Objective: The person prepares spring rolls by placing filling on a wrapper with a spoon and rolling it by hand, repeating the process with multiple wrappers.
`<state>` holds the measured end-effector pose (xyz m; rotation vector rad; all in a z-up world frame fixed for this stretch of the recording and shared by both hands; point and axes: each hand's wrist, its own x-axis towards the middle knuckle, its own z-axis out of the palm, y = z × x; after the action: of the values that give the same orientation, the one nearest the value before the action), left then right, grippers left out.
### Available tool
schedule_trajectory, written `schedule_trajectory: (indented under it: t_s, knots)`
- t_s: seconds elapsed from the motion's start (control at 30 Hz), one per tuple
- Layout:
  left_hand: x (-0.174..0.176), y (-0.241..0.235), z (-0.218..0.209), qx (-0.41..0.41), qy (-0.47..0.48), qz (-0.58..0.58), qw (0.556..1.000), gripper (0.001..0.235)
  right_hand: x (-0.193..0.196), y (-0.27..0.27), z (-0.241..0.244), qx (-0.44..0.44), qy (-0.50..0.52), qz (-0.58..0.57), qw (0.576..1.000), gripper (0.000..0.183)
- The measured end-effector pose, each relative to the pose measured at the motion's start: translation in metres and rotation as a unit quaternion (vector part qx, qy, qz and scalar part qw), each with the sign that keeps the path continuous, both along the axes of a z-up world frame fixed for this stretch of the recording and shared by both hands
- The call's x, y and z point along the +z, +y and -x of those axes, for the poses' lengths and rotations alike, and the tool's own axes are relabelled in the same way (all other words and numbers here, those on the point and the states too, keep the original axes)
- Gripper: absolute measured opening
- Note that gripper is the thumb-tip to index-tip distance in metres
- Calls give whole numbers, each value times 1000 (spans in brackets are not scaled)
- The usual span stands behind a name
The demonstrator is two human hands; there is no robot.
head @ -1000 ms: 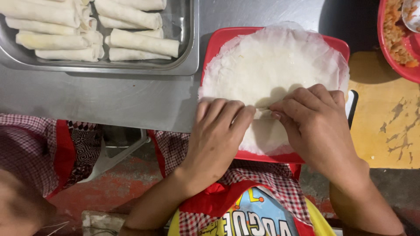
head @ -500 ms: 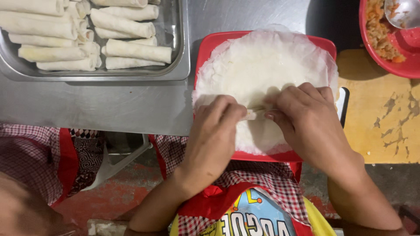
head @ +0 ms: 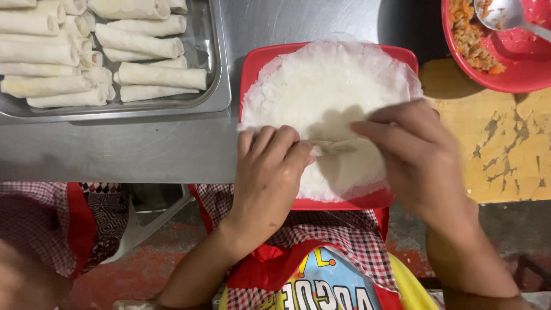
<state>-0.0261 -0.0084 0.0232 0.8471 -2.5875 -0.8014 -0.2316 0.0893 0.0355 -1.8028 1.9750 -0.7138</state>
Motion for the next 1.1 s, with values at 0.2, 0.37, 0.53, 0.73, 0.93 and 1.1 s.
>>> schedule_trajectory:
  t_s: [0.2, 0.37, 0.53, 0.73, 0.93, 1.1]
  knots:
    - [-10, -9, 0, -20, -9, -12, 1000, 12, -8, -3, -25, 91, 84, 61, 990, 36]
    - [-17, -5, 2, -21, 15, 7, 1000, 12, -14, -8, -27, 77, 76, 28, 994, 35]
    - [-11, -5, 0, -59, 14, 12, 998, 22, -16, -8, -28, 64, 91, 32, 993, 32]
    - [-6, -19, 10, -41, -20, 22, 999, 9, -11, -16, -24, 55, 87, 50, 993, 30]
    - [-4, -21, 9, -38, 15, 21, 999, 22, -17, -20, -18, 62, 126, 30, 990, 26]
    - [-6, -24, 8, -73, 25, 35, 996, 13, -15, -20, -15, 71, 119, 30, 990, 34]
